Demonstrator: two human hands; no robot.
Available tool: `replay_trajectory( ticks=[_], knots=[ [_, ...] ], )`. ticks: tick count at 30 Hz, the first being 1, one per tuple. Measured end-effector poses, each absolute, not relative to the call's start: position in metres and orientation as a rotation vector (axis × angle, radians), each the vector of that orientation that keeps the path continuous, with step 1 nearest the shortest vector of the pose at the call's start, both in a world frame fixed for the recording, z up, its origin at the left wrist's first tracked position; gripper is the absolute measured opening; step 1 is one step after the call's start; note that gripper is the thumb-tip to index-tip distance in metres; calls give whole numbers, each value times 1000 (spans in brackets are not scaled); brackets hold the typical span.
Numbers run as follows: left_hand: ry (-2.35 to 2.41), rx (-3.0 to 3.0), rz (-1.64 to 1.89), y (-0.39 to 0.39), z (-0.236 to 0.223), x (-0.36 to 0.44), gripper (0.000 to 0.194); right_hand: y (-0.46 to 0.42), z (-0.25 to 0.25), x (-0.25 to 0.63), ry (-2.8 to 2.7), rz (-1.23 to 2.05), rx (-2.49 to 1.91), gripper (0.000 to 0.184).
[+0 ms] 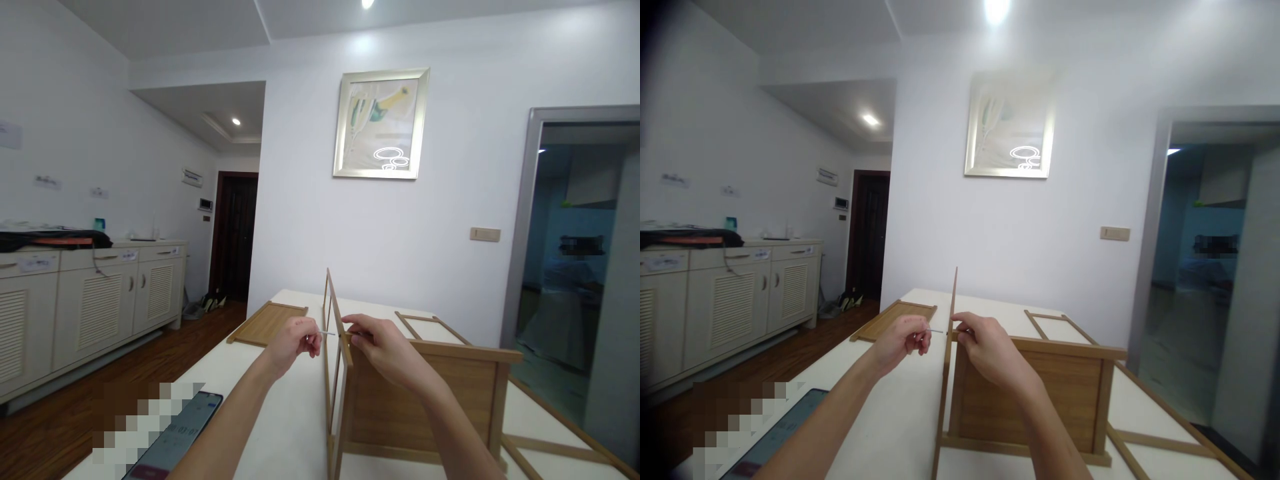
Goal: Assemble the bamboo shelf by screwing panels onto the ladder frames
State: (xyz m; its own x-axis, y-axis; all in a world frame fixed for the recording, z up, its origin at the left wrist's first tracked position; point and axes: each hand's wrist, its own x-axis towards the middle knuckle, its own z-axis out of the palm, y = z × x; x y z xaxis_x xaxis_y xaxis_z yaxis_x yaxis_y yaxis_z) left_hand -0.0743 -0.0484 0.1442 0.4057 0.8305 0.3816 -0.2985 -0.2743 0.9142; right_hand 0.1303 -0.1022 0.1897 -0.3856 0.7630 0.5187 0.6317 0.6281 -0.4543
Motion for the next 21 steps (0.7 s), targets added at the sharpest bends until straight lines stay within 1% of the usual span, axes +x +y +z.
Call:
replay_trajectory(
  ticks=[13,21],
  knots=[
    [529,1470,1199,-53,138,-70,22,-100,189,131,-2120,243,-1094,35],
    [645,1613,1390,-61,135,-65,23,-97,187,131,-2135,238,-1093,32]
  ],
)
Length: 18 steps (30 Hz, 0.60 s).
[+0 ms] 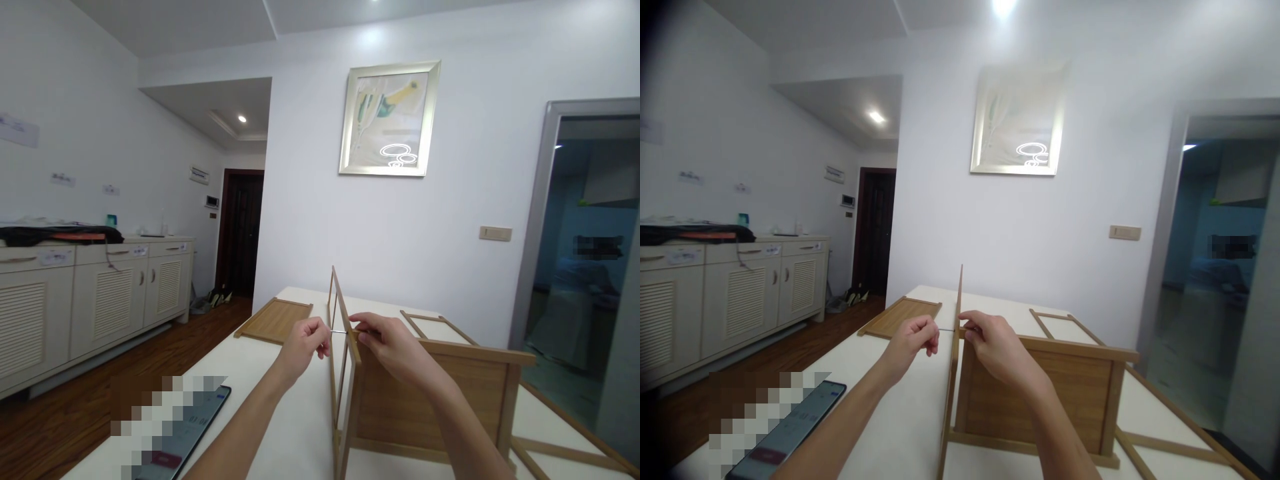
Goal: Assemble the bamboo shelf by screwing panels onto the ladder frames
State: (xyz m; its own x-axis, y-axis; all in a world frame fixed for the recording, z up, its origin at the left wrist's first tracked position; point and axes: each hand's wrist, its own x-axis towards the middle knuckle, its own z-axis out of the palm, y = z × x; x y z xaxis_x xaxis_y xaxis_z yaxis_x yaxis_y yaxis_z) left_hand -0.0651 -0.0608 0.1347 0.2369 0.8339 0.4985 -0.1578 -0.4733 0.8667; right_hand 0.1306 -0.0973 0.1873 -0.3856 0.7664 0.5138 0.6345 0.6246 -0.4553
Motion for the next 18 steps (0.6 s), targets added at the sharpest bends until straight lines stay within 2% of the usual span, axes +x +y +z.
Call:
replay_trajectory(
  ticks=[10,18],
  knots=[
    [749,1543,1551,-65,127,-50,33,-98,188,129,-2133,227,-1107,32],
    [829,1468,1585,-69,120,-40,30,-98,189,130,-2159,179,-1095,32]
  ],
)
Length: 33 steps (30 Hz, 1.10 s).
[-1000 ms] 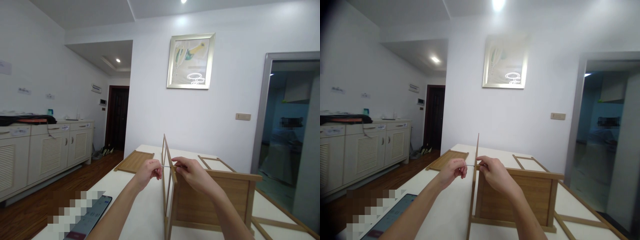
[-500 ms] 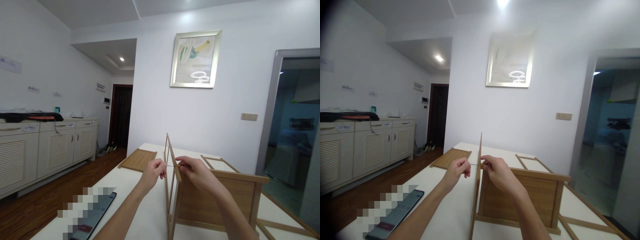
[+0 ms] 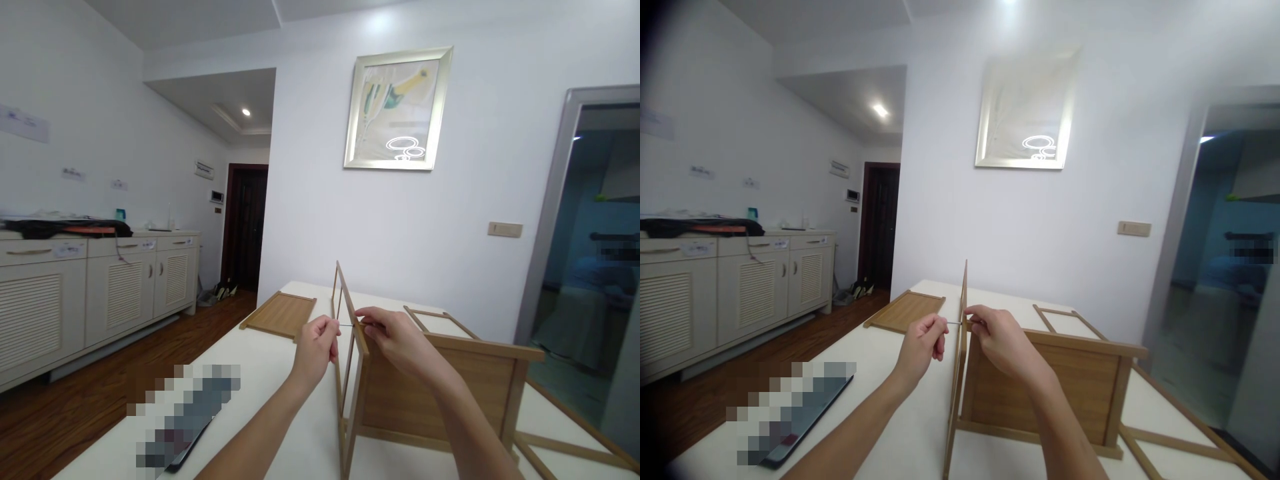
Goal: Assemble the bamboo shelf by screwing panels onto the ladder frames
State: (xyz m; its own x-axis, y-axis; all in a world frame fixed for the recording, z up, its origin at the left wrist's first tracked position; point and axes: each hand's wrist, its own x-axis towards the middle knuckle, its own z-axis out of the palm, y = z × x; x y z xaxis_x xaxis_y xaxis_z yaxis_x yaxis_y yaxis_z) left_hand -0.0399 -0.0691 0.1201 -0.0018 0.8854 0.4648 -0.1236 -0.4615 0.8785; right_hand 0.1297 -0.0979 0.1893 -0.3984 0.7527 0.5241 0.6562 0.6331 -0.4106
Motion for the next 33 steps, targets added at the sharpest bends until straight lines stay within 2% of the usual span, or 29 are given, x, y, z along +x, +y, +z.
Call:
replay_trajectory(
  ticks=[7,16,33],
  knots=[
    [798,1513,1577,-68,117,-41,34,-99,189,131,-2148,180,-1096,31],
    [468,1277,1438,-70,112,-42,41,-99,189,133,-2132,208,-1078,28],
    [229,1062,1258,-56,107,-57,15,-95,183,136,-2087,244,-1063,33]
  ],
)
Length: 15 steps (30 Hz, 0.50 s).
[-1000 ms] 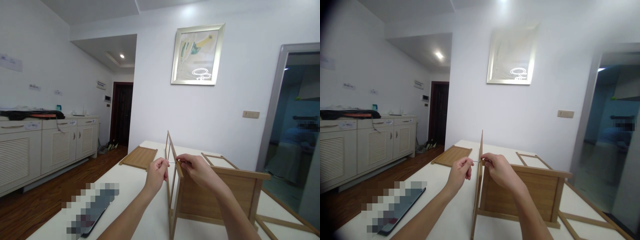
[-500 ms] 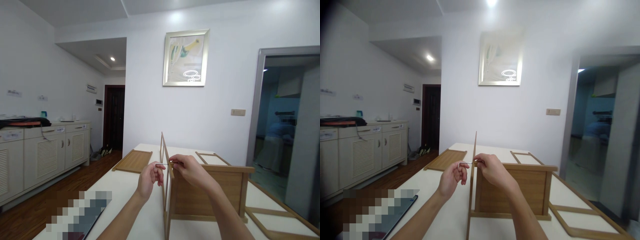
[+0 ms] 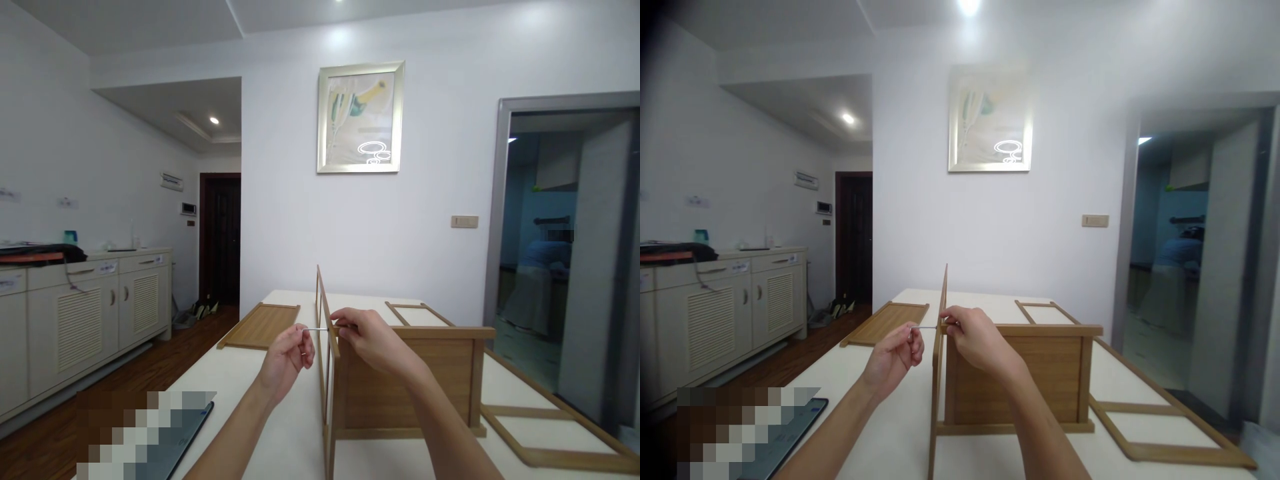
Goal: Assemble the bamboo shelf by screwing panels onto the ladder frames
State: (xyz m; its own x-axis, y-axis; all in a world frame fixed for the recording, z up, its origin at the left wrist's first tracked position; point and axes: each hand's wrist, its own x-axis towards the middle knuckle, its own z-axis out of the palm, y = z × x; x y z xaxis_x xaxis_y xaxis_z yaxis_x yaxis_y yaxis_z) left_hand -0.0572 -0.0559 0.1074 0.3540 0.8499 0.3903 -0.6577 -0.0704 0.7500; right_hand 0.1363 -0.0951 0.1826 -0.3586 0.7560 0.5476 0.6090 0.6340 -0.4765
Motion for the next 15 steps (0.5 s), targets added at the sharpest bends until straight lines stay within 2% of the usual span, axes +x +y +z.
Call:
replay_trajectory(
  ticks=[15],
  knots=[
    [346,1131,1472,-34,95,-65,20,-101,188,134,-2122,178,-1082,33]
  ],
)
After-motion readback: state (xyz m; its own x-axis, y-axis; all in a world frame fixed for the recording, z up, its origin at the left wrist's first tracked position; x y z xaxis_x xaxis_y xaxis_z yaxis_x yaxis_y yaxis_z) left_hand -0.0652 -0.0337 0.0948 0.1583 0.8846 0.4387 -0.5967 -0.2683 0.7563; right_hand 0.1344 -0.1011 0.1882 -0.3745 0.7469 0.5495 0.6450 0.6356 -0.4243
